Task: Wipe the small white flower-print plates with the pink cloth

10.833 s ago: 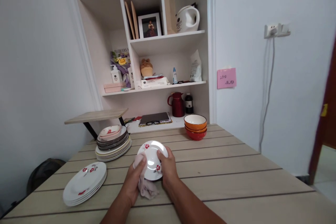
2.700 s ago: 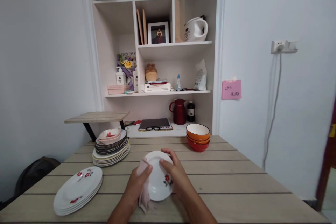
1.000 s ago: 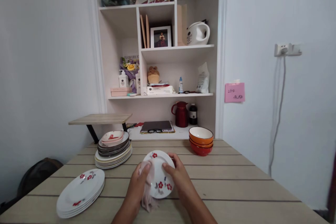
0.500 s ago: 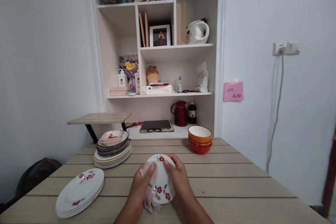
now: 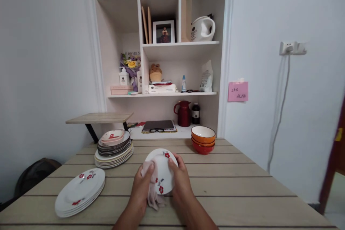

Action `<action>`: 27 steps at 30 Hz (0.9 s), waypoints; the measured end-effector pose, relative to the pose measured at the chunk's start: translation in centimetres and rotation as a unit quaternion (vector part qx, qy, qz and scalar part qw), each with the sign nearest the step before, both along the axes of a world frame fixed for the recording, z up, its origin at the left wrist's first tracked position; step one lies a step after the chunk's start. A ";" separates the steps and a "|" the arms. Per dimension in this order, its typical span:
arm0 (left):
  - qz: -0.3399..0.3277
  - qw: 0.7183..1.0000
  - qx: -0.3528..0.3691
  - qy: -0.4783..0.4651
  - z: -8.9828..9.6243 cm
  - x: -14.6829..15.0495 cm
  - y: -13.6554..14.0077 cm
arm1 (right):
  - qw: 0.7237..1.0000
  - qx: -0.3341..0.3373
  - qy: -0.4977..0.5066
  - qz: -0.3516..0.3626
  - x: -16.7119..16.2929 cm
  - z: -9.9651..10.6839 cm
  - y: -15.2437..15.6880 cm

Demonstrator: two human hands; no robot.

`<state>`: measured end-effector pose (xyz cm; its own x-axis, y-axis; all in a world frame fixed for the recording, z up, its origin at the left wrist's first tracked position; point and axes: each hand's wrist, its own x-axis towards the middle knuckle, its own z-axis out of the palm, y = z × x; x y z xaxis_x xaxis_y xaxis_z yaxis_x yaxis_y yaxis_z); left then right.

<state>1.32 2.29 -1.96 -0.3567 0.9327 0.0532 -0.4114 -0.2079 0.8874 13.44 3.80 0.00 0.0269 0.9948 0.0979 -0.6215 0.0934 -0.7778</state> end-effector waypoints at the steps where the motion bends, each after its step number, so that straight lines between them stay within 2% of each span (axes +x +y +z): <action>1: -0.004 1.000 0.008 0.009 0.1 -0.3 0.0 | 1.000 0.001 -0.015 0.024 0.4 0.3 0.0; 3: -0.015 0.999 0.017 0.027 0.3 -0.9 0.1 | 0.995 0.009 -0.063 0.075 1.2 0.9 0.0; 7: -0.045 0.996 0.024 0.076 0.6 -1.6 0.0 | 0.986 0.026 -0.138 0.095 2.4 1.8 -0.3; 11: -0.092 0.990 0.033 0.105 0.7 -1.3 -0.4 | 0.980 0.016 -0.155 0.126 2.5 1.9 -0.7; 14: -0.099 0.988 0.036 0.117 0.7 -1.2 -0.5 | 0.979 -0.004 -0.148 0.140 2.3 1.7 -0.9; 18: -0.088 0.990 0.023 0.104 0.5 -1.1 -0.3 | 0.986 0.003 -0.130 0.108 1.7 1.4 -0.7; 22: -0.089 0.995 -0.015 0.030 0.4 -0.6 -0.4 | 0.992 0.028 -0.115 0.052 0.9 0.8 -0.5; 27: -0.102 0.994 -0.032 -0.035 0.5 0.2 -0.8 | 0.998 0.015 -0.055 -0.007 -0.3 0.2 -0.5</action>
<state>1.55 1.53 -1.50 -0.1611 0.9866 -0.0265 -0.4996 -0.0584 0.8643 13.14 3.34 0.18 0.0276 0.9910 0.1313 -0.5306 0.1258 -0.8383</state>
